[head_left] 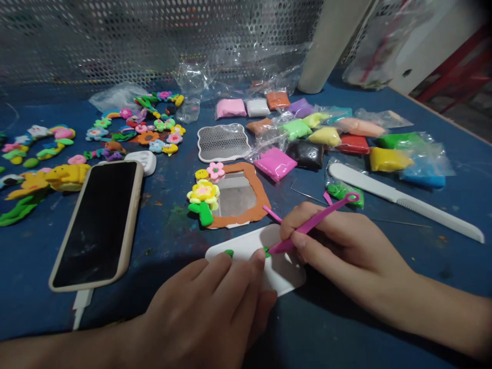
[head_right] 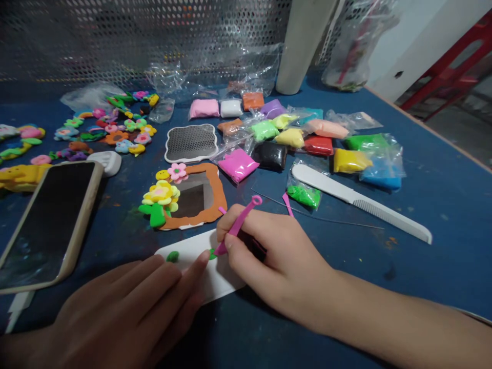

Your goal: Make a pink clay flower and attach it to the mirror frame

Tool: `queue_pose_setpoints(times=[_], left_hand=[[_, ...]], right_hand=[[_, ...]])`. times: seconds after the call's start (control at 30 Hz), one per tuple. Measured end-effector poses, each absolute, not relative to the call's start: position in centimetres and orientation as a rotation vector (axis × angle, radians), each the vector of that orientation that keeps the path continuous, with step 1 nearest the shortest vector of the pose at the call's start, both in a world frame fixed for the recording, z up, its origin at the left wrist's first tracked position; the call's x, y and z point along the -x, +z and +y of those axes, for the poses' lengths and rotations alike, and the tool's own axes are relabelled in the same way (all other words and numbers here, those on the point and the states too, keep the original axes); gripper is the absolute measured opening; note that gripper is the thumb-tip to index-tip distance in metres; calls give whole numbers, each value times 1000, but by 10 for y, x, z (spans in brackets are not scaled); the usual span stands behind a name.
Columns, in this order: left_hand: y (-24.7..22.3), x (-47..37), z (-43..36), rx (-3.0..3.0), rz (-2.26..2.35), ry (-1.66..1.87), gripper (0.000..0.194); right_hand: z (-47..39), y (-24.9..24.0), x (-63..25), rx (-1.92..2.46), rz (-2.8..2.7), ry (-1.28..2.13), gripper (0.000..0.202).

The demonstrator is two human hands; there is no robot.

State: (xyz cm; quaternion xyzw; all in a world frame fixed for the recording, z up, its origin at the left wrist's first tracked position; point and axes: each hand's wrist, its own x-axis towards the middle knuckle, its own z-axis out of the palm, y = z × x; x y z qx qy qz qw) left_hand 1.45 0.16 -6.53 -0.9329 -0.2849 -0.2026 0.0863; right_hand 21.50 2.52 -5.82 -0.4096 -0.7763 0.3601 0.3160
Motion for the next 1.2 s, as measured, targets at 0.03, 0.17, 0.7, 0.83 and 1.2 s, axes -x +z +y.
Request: queue_pose_setpoints(times=[0.03,0.17,0.7,0.83,1.2], left_hand=[[-66,-14,1,2782,-858,-608,22],[-66,-14,2,2774,-863,-629,21],[-66,-13,2,2781,-832,-616,22],[-66,-14,3,2781,-847,-625,22],[-66,-13,1,2758,-854,-630,25]], right_hand=[[25,-58,-215,1072,-2048,950,18],[25,-59,-215,1058,-2063,954,19],[21,-59,-214,952,-2139,825,16],[22,-60,-212,939,-2134,866,16],[20,-59,-213,911,-2227,823,16]])
